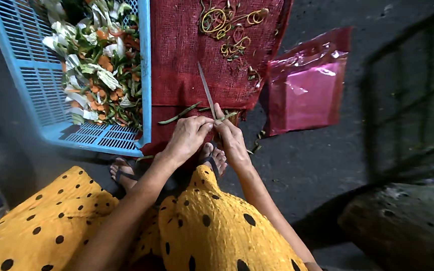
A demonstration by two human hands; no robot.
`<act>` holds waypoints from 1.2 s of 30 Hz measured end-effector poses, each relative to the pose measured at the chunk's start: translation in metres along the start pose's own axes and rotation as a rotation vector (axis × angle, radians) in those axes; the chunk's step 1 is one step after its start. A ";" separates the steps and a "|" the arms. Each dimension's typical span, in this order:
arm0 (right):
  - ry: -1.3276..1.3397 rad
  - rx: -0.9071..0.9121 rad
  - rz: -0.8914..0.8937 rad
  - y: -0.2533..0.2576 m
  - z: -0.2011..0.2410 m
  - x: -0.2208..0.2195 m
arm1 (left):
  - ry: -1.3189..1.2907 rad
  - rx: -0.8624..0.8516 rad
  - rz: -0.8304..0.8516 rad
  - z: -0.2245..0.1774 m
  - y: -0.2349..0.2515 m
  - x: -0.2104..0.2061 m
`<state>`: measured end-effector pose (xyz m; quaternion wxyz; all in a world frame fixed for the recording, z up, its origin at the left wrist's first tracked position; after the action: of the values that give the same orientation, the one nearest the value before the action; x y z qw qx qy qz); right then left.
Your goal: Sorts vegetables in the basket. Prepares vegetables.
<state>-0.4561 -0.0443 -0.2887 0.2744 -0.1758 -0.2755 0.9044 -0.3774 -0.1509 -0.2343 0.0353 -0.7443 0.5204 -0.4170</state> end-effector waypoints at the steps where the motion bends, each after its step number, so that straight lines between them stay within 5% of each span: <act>1: -0.006 0.011 0.003 0.000 0.000 -0.001 | 0.014 0.001 -0.003 0.000 0.000 0.000; 13: 0.131 -0.051 -0.017 -0.001 -0.009 -0.002 | 0.294 -0.108 -0.167 -0.009 0.002 -0.014; 15: 0.385 -0.142 -0.031 -0.006 -0.014 -0.003 | 0.066 0.055 -0.103 0.003 0.005 -0.015; 18: 0.626 -0.273 -0.005 -0.015 -0.021 0.001 | -0.626 0.439 0.006 0.034 0.009 -0.026; 23: 0.469 -0.236 -0.054 -0.029 -0.039 0.014 | -1.242 0.756 -0.070 0.050 0.001 -0.034; 28: 0.137 -0.053 -0.101 -0.028 -0.030 0.010 | -1.460 0.876 -0.169 0.041 -0.008 -0.048; 36: 0.137 0.022 -0.117 -0.017 -0.013 0.004 | -1.401 0.842 -0.148 0.016 -0.023 -0.049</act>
<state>-0.4465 -0.0248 -0.2897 0.3468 -0.2177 -0.2561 0.8757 -0.3551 -0.1075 -0.2618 0.6008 -0.7890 0.1271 -0.0170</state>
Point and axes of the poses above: each hand's wrist, its own y-axis towards the middle knuckle, its own x-axis out of the back of the hand, z = x × y, the point moved 8 cm from there along y, towards the middle knuckle, and after that the axes turned 15 degrees about y, right-handed, at the moved point
